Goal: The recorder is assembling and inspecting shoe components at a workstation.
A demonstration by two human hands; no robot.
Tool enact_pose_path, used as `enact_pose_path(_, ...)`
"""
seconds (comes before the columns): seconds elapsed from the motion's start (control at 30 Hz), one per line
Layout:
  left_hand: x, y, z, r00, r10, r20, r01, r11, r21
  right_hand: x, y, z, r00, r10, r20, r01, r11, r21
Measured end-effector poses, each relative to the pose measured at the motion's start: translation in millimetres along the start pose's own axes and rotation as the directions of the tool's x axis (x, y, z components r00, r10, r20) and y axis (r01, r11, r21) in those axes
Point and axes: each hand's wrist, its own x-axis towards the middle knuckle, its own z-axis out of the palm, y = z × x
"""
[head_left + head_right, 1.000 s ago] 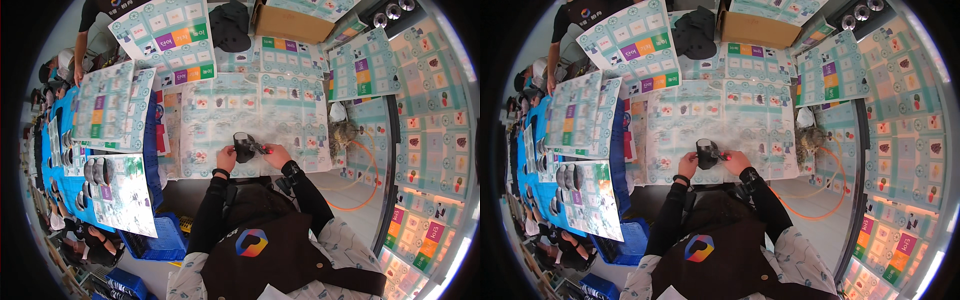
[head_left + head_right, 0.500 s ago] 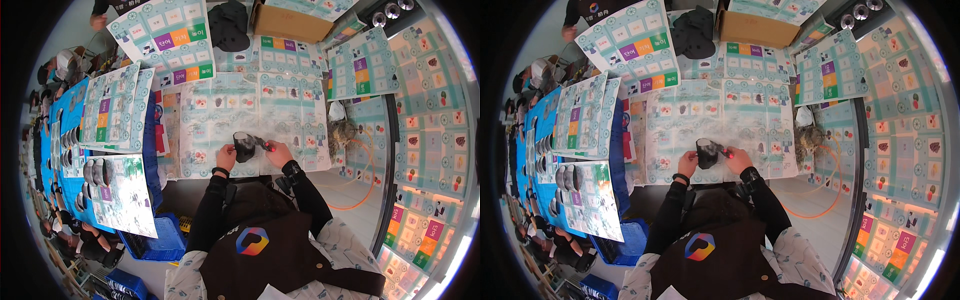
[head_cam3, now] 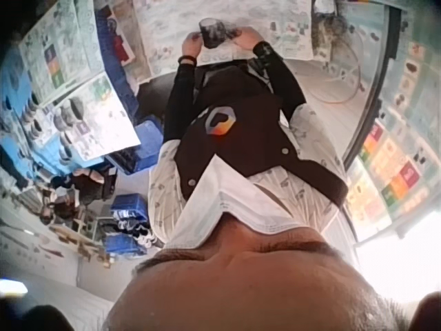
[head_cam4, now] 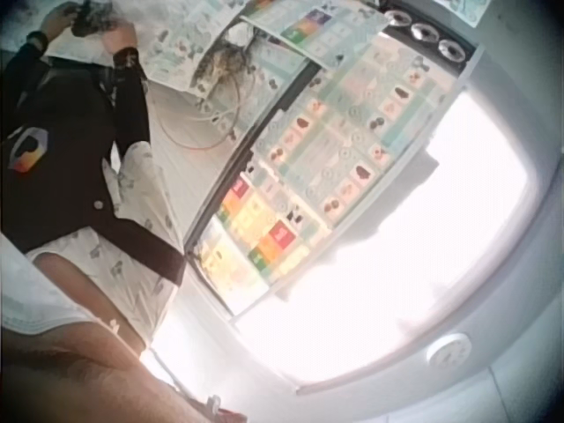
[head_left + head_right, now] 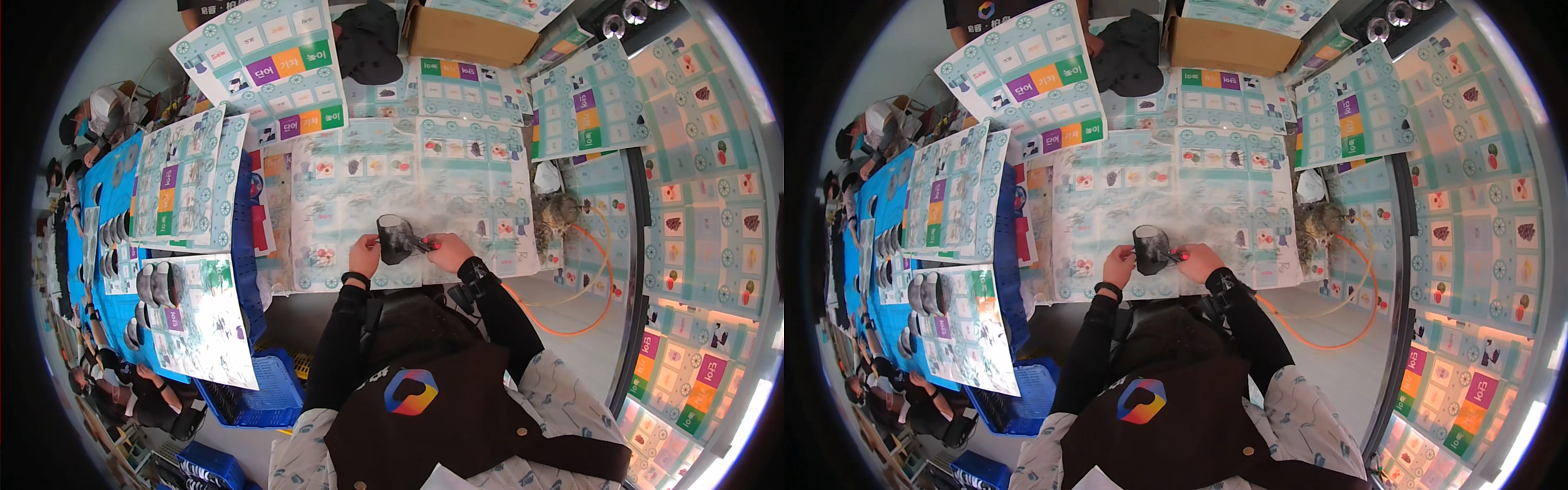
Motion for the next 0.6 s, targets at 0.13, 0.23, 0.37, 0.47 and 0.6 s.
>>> enact_pose_path(0.13,1,-7,0,1.0,0.001,0.004,-0.001,1.0,-0.009,-2,-11,-6,0.999,0.031,0.008,-0.031,0.999,0.023)
enact_pose_path(0.23,3,-14,1,1.0,0.024,0.019,-0.024,1.0,0.011,-9,-29,-14,0.993,0.015,0.115,0.0,0.991,-0.13)
enact_pose_path(0.37,5,-12,6,0.999,0.037,0.028,-0.037,0.999,0.007,-3,-6,0,0.999,0.012,-0.038,-0.012,1.0,0.006)
enact_pose_path(0.47,2,-18,0,0.999,0.029,0.028,-0.029,0.999,0.017,-8,-20,-3,0.994,-0.026,0.109,0.028,0.999,-0.02)
enact_pose_path(0.6,1,-15,1,0.999,-0.002,0.034,0.002,1.0,0.014,-14,-16,2,0.999,0.016,0.041,-0.015,1.0,-0.022)
